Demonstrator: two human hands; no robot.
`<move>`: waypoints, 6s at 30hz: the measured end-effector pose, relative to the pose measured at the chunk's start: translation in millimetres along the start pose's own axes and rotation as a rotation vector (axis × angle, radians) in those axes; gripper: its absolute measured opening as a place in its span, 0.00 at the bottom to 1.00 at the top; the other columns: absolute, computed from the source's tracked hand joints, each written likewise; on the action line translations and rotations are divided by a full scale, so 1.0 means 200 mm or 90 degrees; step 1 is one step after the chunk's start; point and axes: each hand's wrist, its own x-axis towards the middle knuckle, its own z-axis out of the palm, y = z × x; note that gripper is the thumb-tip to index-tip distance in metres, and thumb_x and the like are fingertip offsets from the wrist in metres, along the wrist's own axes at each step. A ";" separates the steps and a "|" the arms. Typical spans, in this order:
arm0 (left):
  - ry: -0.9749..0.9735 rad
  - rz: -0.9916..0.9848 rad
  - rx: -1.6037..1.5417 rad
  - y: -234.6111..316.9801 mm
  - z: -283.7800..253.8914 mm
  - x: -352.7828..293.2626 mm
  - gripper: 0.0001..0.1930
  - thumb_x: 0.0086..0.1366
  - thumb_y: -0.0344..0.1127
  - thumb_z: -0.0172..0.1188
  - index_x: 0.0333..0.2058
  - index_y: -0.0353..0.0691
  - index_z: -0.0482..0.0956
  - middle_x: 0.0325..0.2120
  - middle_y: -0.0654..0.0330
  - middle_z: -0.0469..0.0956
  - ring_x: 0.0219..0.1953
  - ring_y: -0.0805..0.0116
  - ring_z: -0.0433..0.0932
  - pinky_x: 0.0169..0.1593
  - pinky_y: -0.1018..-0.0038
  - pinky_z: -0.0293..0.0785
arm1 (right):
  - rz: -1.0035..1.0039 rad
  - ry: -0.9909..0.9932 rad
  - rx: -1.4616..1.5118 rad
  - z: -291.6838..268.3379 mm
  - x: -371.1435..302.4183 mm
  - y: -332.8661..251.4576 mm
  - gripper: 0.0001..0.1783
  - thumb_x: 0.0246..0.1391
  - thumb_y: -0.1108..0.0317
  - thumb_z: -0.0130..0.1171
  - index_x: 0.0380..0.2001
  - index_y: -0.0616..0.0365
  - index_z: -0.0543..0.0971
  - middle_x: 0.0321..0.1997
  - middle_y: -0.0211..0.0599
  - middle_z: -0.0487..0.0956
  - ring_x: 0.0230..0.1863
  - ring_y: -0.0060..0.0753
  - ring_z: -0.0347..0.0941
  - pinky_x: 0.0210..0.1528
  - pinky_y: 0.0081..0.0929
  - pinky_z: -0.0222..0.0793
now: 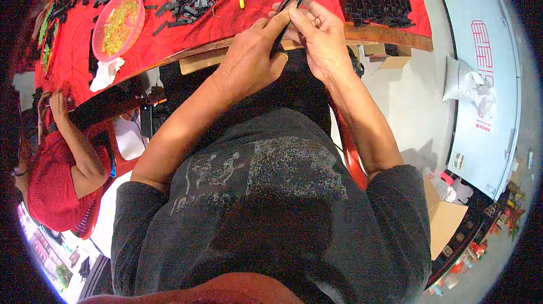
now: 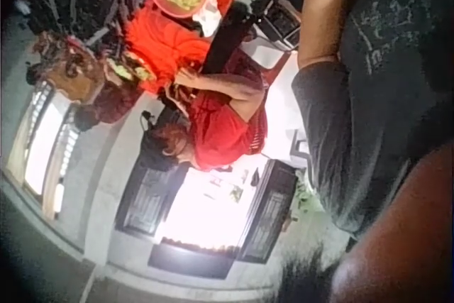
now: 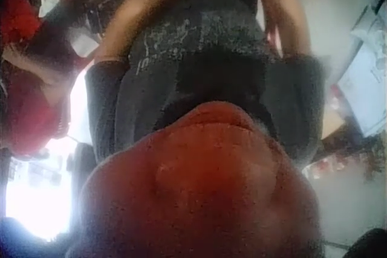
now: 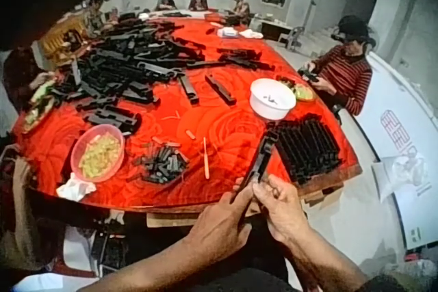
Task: The person assembles plastic components by inserting small pieces into a black plastic casing and pressing parts into place using a small pointed tool.
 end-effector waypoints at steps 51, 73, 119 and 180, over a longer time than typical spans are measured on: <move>0.097 -0.220 -0.186 -0.06 0.08 0.01 0.12 0.62 0.27 0.50 0.44 0.28 0.74 0.23 0.50 0.81 0.24 0.62 0.83 0.34 0.65 0.79 | 0.030 -0.008 0.062 -0.01 0.04 -0.01 0.26 0.71 0.49 0.50 0.55 0.62 0.76 0.55 0.43 0.81 0.57 0.37 0.76 0.61 0.37 0.73; 0.071 -0.291 -0.355 -0.01 0.11 0.06 0.14 0.60 0.31 0.55 0.39 0.25 0.78 0.31 0.33 0.81 0.41 0.36 0.82 0.48 0.51 0.75 | 0.033 0.004 0.002 0.03 0.01 -0.05 0.20 0.71 0.55 0.52 0.49 0.64 0.77 0.52 0.49 0.83 0.54 0.42 0.81 0.52 0.32 0.79; 0.068 -0.208 -0.242 0.02 0.12 -0.03 0.16 0.59 0.26 0.49 0.46 0.29 0.74 0.25 0.50 0.82 0.29 0.57 0.84 0.36 0.62 0.79 | -0.013 0.046 -0.050 0.04 -0.03 -0.08 0.20 0.73 0.55 0.49 0.48 0.64 0.76 0.49 0.48 0.84 0.50 0.36 0.83 0.45 0.33 0.84; 0.064 -0.309 -0.389 0.08 0.02 0.12 0.16 0.61 0.38 0.57 0.26 0.28 0.83 0.15 0.48 0.80 0.18 0.59 0.83 0.29 0.63 0.81 | -0.038 0.078 -0.119 0.05 0.01 -0.07 0.25 0.73 0.54 0.49 0.49 0.70 0.79 0.46 0.48 0.84 0.48 0.36 0.83 0.56 0.34 0.78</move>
